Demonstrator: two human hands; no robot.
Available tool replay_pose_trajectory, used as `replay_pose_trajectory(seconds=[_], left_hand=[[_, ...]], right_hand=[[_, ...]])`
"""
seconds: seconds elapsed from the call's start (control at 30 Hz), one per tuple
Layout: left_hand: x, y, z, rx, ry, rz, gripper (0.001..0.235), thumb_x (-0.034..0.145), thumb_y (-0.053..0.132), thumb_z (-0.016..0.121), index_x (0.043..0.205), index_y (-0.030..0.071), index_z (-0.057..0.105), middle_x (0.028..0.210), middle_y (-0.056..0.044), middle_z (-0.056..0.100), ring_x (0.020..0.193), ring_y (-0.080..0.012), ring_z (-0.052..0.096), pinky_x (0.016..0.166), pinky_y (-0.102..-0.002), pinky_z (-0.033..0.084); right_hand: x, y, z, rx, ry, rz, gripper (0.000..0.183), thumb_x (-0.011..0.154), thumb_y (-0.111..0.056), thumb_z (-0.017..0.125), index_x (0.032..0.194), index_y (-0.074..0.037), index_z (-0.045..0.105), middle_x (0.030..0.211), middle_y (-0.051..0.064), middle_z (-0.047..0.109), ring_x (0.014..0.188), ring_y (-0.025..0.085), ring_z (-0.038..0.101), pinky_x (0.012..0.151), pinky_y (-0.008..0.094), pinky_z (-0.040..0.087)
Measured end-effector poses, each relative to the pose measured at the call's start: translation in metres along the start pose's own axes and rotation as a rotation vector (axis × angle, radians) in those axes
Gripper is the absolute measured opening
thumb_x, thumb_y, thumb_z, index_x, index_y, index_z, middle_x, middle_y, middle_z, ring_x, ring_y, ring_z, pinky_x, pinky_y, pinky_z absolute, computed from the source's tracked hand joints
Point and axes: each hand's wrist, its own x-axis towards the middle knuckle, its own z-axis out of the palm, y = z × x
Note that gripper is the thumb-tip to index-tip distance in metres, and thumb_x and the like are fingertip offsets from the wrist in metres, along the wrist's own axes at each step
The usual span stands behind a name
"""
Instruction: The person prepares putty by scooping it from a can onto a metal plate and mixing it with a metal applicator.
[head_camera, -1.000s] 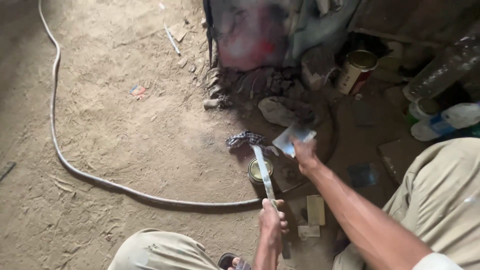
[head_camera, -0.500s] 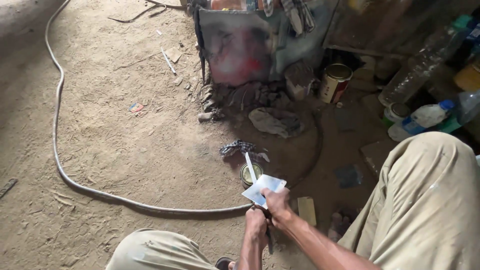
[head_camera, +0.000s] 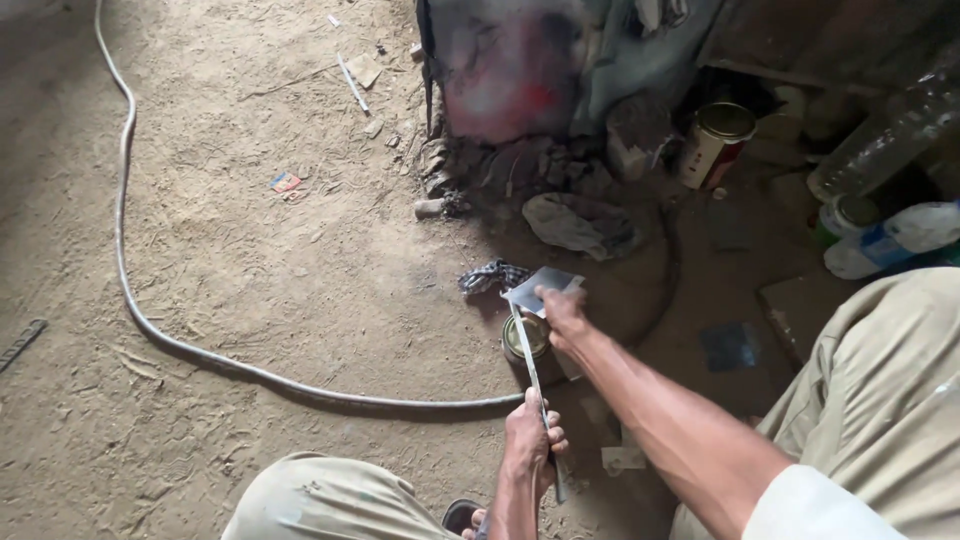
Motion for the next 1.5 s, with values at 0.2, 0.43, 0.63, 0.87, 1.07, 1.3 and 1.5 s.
replay_pose_trajectory(seconds=[0.2, 0.43, 0.63, 0.87, 1.07, 1.3, 1.5], left_hand=[[0.015, -0.001, 0.001, -0.026, -0.053, -0.007, 0.036, 0.107, 0.043, 0.046, 0.098, 0.009, 0.051, 0.068, -0.001, 0.045, 0.047, -0.0104, 0.039, 0.041, -0.026, 0.034], [0.028, -0.01, -0.002, -0.039, -0.032, -0.055, 0.039, 0.107, 0.048, 0.045, 0.096, 0.011, 0.05, 0.063, 0.001, 0.039, 0.044, -0.0098, 0.033, 0.038, -0.026, 0.028], [-0.007, 0.003, -0.002, 0.008, 0.031, -0.081, 0.035, 0.107, 0.045, 0.047, 0.097, 0.012, 0.052, 0.064, 0.0, 0.043, 0.045, -0.0103, 0.034, 0.04, -0.026, 0.028], [0.001, -0.005, 0.01, 0.108, 0.02, 0.004, 0.036, 0.107, 0.043, 0.046, 0.096, 0.01, 0.054, 0.064, 0.0, 0.049, 0.046, -0.0104, 0.043, 0.041, -0.026, 0.036], [-0.01, 0.005, 0.036, 0.199, 0.004, 0.104, 0.033, 0.107, 0.034, 0.049, 0.094, 0.005, 0.055, 0.068, -0.006, 0.059, 0.051, -0.0146, 0.055, 0.046, -0.03, 0.047], [0.006, -0.003, 0.037, 0.346, 0.058, 0.092, 0.022, 0.105, 0.019, 0.041, 0.098, 0.007, 0.058, 0.072, -0.002, 0.06, 0.054, -0.0132, 0.055, 0.048, -0.03, 0.046], [0.002, -0.007, 0.04, 0.316, 0.026, 0.036, 0.028, 0.106, 0.023, 0.034, 0.101, 0.009, 0.058, 0.069, -0.003, 0.056, 0.05, -0.0133, 0.048, 0.045, -0.03, 0.04]], right_hand=[[-0.102, -0.018, -0.028, 0.13, -0.079, -0.144, 0.01, 0.088, -0.004, 0.071, 0.096, -0.005, 0.067, 0.089, 0.007, 0.072, 0.073, 0.02, 0.072, 0.061, 0.035, 0.063], [-0.119, 0.008, -0.004, 0.102, 0.03, -0.104, 0.021, 0.085, 0.001, 0.065, 0.106, -0.005, 0.061, 0.091, 0.009, 0.071, 0.077, 0.024, 0.073, 0.062, 0.038, 0.063], [0.029, 0.001, 0.016, -0.094, -0.062, 0.17, 0.018, 0.098, -0.024, 0.059, 0.103, -0.007, 0.064, 0.088, 0.01, 0.064, 0.072, 0.021, 0.062, 0.06, 0.041, 0.056], [-0.009, -0.05, -0.03, 0.126, -0.057, -0.026, 0.015, 0.092, -0.019, 0.07, 0.1, -0.007, 0.064, 0.096, 0.006, 0.07, 0.078, 0.017, 0.07, 0.067, 0.037, 0.061], [-0.134, -0.045, -0.067, -0.122, -0.05, -0.224, 0.021, 0.087, -0.01, 0.072, 0.103, 0.005, 0.071, 0.092, 0.011, 0.075, 0.074, 0.019, 0.072, 0.06, 0.036, 0.058], [-0.193, -0.05, -0.03, -0.213, 0.07, 0.034, 0.021, 0.087, -0.008, 0.069, 0.097, 0.01, 0.072, 0.083, 0.017, 0.074, 0.062, 0.024, 0.071, 0.05, 0.038, 0.057], [-0.177, -0.028, -0.031, -0.359, 0.169, 0.035, 0.024, 0.087, -0.008, 0.068, 0.097, 0.013, 0.072, 0.081, 0.018, 0.074, 0.061, 0.024, 0.07, 0.048, 0.039, 0.055]])
